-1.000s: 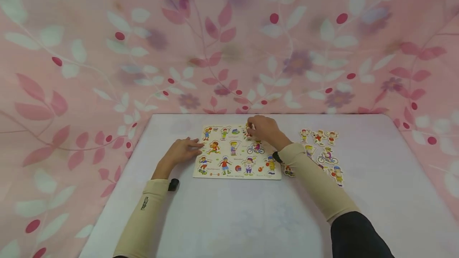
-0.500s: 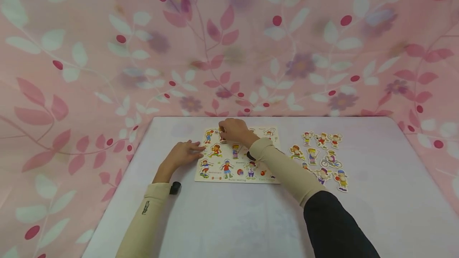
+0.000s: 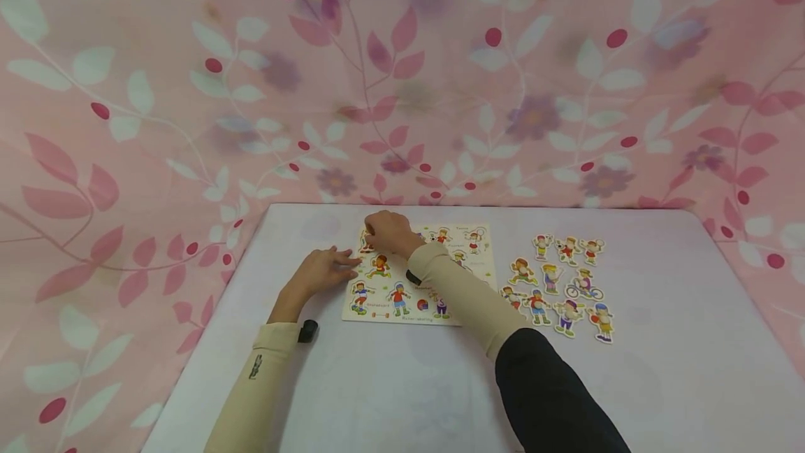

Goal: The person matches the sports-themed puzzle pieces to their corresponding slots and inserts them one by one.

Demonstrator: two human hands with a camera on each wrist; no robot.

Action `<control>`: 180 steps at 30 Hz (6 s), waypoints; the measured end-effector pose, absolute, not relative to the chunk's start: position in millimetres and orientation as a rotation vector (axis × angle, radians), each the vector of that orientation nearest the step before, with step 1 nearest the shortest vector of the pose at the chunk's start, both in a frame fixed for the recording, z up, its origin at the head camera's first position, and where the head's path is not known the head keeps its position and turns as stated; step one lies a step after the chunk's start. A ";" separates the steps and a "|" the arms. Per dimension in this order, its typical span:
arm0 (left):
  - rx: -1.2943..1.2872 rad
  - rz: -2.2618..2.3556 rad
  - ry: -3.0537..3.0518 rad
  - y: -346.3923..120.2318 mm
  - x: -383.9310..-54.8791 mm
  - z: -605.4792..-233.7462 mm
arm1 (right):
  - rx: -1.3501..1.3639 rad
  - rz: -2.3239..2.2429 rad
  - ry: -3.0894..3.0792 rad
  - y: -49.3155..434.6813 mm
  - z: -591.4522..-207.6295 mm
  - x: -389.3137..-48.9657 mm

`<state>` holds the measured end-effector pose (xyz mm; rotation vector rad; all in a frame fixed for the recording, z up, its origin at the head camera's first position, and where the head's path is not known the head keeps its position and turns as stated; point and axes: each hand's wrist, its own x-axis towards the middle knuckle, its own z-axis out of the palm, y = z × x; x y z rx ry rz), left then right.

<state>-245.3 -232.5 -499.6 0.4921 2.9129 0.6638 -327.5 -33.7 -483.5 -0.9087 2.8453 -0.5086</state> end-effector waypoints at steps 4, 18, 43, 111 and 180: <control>0.509 0.659 2.916 -229.4 -246.1 -498.4 | -0.884 -0.480 2.857 -35.1 -486.6 -329.2; 0.468 0.655 2.886 -218.5 -246.5 -494.2 | -0.773 -0.475 2.889 -39.9 -488.7 -319.0; 0.434 0.598 2.888 -229.8 -241.6 -496.8 | -0.849 -0.555 3.004 47.9 -439.1 -259.3; 0.460 0.676 2.900 -231.8 -241.1 -498.3 | -0.282 -0.559 3.021 277.8 -490.5 -252.3; 0.428 0.686 2.876 -229.4 -244.2 -501.1 | -0.738 -0.437 2.896 22.6 -485.8 -306.9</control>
